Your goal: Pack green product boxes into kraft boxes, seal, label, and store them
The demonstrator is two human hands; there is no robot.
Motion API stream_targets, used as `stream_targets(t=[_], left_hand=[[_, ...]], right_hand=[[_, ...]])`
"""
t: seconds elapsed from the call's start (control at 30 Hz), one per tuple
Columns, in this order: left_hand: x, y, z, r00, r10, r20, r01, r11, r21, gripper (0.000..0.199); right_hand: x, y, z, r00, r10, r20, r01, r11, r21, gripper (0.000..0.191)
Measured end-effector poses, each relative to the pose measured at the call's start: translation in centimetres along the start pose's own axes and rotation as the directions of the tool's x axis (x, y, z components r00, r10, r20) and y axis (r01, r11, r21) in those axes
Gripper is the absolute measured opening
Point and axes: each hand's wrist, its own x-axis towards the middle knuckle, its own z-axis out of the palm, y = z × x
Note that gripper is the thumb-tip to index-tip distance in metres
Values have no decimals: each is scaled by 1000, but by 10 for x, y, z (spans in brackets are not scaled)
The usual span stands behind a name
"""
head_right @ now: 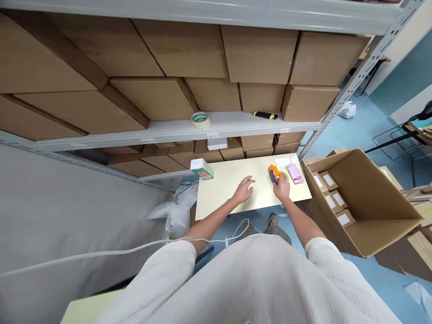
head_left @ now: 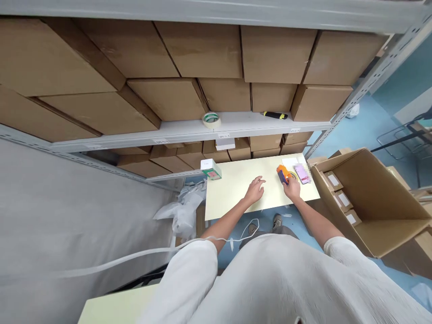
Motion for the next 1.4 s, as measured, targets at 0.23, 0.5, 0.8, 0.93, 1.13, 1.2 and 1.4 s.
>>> stream_targets(t=[0.23, 0.5, 0.8, 0.93, 1.13, 1.2, 1.4], left_hand=[[7, 8, 6, 999, -37, 22, 36, 998, 44, 42], [7, 17, 22, 996, -86, 31, 84, 995, 53, 40], [1, 16, 35, 994, -106, 32, 105, 993, 47, 41], [-1, 13, 35, 993, -114, 38, 112, 992, 59, 43], [4, 10, 33, 996, -82, 44, 79, 995, 62, 41], [6, 10, 32, 997, -68, 46, 66, 996, 55, 40], [10, 9, 21, 998, -36, 43, 35, 999, 42, 39]], right_hand=[[5, 52, 20, 994, 89, -61, -83, 992, 94, 18], [20, 74, 33, 985, 142, 103, -153, 982, 111, 24], [27, 94, 64, 980, 170, 104, -187, 966, 178, 32], [27, 95, 69, 978, 169, 119, -188, 968, 168, 36], [21, 93, 58, 983, 149, 110, -158, 984, 78, 31], [20, 92, 52, 994, 100, 53, -103, 993, 59, 27], [24, 74, 35, 996, -84, -13, 84, 996, 22, 25]])
